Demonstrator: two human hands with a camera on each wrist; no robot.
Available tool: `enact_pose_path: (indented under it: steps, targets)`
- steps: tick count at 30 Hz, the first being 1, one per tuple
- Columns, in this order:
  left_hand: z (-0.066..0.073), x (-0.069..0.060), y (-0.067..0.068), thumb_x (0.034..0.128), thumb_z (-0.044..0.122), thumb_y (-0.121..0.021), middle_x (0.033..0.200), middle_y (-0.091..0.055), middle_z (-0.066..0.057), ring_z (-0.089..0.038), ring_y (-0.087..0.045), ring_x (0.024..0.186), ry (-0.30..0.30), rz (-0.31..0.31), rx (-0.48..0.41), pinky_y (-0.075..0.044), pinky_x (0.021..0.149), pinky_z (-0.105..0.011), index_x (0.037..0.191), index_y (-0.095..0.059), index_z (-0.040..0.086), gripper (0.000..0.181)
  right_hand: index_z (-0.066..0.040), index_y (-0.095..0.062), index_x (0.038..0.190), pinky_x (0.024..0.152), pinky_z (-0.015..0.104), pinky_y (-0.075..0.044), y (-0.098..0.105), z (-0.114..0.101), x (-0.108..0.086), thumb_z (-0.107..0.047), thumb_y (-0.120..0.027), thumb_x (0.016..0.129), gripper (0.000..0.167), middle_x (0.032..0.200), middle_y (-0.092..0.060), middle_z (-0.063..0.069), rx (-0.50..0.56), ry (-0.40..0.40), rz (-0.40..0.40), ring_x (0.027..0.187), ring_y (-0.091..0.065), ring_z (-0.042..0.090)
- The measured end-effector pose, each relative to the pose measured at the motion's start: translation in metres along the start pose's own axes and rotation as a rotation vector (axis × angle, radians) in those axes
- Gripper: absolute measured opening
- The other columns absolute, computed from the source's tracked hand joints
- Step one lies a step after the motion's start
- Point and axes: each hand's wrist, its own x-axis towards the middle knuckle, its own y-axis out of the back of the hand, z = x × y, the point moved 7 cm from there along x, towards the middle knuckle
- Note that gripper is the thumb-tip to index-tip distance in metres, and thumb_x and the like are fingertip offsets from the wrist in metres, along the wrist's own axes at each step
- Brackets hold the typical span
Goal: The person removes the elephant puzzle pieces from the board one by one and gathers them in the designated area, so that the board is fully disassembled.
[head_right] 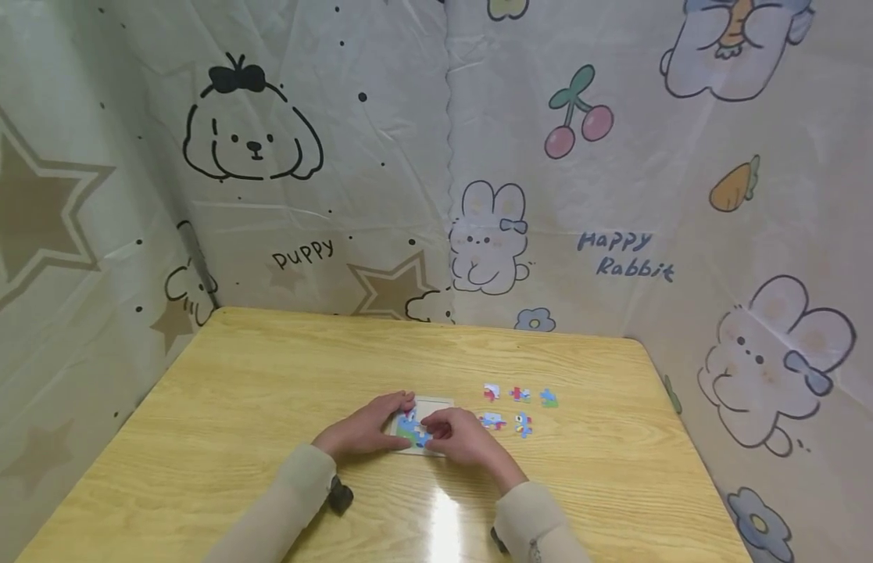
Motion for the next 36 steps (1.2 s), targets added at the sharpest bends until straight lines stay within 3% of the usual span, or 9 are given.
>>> enact_pose_path:
  steps: [8,15,27,36]
  targets:
    - [0.0027,0.0002,-0.0007,0.0959,0.041,-0.074,0.168,-0.035,-0.008,-0.033,-0.025,0.158,-0.003,-0.002,-0.002,-0.022,0.128,-0.055,0.156,-0.046,0.010,0.073,-0.002,-0.070,0.127,0.084,0.032,-0.055,-0.0027,-0.0016,0.0019,-0.010,-0.081,0.090,0.039,0.110,-0.071,0.008,0.003,0.010,-0.010,0.097,-0.064,0.019]
    - [0.0025,-0.0002,-0.0008,0.0959,0.041,-0.074,0.168,-0.035,-0.007,-0.032,-0.024,0.158,0.007,0.001,-0.014,-0.022,0.128,-0.053,0.156,-0.045,0.011,0.073,-0.001,-0.073,0.120,0.079,0.028,-0.056,0.0002,-0.0002,0.0031,-0.006,-0.083,0.085,0.036,0.101,-0.071,0.007,-0.004,-0.037,0.029,0.087,-0.064,0.012]
    - [-0.0008,-0.0002,-0.0010,0.0953,0.043,-0.074,0.168,-0.034,-0.008,-0.033,-0.025,0.158,0.012,0.002,0.003,-0.023,0.127,-0.055,0.156,-0.045,0.011,0.074,-0.004,-0.074,0.117,0.075,0.029,-0.056,-0.0030,-0.0049,0.0064,-0.003,-0.088,0.079,0.040,0.102,-0.066,0.008,-0.020,-0.014,0.018,0.088,-0.062,0.018]
    - [-0.0025,0.0011,-0.0011,0.0953,0.041,-0.075,0.168,-0.035,-0.009,-0.033,-0.026,0.157,0.004,0.005,-0.004,-0.024,0.127,-0.054,0.156,-0.045,0.011,0.074,-0.007,-0.076,0.111,0.071,0.025,-0.054,-0.0033,-0.0061,0.0092,-0.004,-0.090,0.077,0.037,0.098,-0.067,0.005,-0.081,0.033,0.010,0.081,-0.061,0.012]
